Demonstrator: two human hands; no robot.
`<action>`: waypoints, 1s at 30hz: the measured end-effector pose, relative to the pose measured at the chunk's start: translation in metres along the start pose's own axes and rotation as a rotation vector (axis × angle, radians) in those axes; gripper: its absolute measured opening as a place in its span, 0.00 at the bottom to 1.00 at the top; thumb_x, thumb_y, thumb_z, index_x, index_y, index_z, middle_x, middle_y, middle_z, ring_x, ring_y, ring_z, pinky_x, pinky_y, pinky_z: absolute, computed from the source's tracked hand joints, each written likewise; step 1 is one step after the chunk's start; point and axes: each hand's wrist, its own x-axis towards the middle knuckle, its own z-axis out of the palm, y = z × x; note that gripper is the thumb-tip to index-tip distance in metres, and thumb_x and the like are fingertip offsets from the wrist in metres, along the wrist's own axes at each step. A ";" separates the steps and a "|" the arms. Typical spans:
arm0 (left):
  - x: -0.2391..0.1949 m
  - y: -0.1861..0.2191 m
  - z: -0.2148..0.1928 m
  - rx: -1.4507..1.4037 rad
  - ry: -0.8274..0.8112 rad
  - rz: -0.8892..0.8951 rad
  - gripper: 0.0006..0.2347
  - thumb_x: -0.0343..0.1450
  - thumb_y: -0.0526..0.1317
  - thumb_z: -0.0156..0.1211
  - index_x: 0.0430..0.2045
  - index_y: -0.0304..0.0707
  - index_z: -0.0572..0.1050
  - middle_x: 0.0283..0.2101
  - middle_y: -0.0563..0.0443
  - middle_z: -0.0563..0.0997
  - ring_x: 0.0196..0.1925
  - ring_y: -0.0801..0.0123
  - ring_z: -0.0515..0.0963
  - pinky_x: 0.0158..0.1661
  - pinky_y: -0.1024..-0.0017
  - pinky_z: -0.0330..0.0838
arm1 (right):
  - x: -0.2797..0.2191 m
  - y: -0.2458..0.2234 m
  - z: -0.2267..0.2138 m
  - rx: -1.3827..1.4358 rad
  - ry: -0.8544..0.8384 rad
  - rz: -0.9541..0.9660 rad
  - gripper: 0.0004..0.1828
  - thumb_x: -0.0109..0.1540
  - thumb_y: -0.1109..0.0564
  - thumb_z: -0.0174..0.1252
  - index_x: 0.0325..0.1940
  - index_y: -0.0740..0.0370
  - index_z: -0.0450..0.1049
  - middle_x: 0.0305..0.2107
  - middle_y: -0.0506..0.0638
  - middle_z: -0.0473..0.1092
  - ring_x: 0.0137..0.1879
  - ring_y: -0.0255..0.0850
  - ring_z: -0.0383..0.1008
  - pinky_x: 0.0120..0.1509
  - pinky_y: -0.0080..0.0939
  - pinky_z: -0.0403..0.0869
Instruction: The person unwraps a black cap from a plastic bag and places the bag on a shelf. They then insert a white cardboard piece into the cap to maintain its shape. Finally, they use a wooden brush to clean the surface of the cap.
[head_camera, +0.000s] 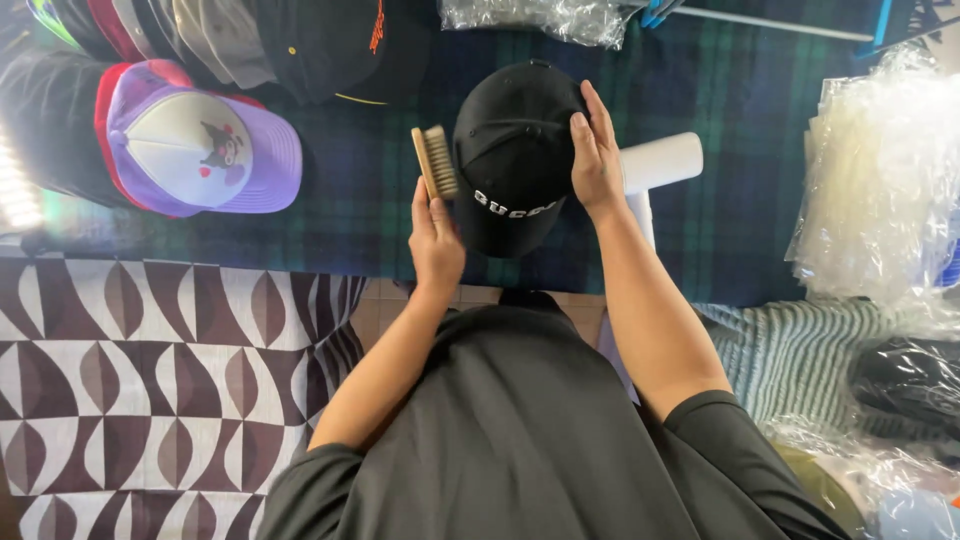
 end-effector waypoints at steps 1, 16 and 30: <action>-0.016 0.007 0.001 -0.106 0.043 0.104 0.26 0.77 0.55 0.38 0.73 0.51 0.56 0.38 0.52 0.82 0.29 0.71 0.79 0.31 0.71 0.75 | -0.003 0.003 0.000 0.024 -0.017 0.001 0.37 0.70 0.32 0.41 0.79 0.50 0.53 0.76 0.50 0.50 0.82 0.47 0.48 0.81 0.48 0.55; -0.029 -0.042 -0.006 0.107 -0.010 -0.161 0.26 0.77 0.54 0.32 0.72 0.50 0.56 0.57 0.42 0.79 0.50 0.46 0.81 0.50 0.52 0.70 | 0.002 0.014 0.000 0.027 0.025 -0.038 0.36 0.71 0.34 0.41 0.78 0.53 0.54 0.76 0.52 0.52 0.81 0.46 0.50 0.81 0.47 0.55; -0.038 -0.040 0.007 -0.588 0.050 0.419 0.18 0.77 0.34 0.56 0.60 0.33 0.59 0.35 0.47 0.75 0.28 0.71 0.78 0.32 0.76 0.74 | -0.117 -0.005 0.036 -0.028 0.034 -0.415 0.12 0.67 0.53 0.59 0.53 0.58 0.74 0.37 0.52 0.76 0.42 0.47 0.77 0.45 0.43 0.76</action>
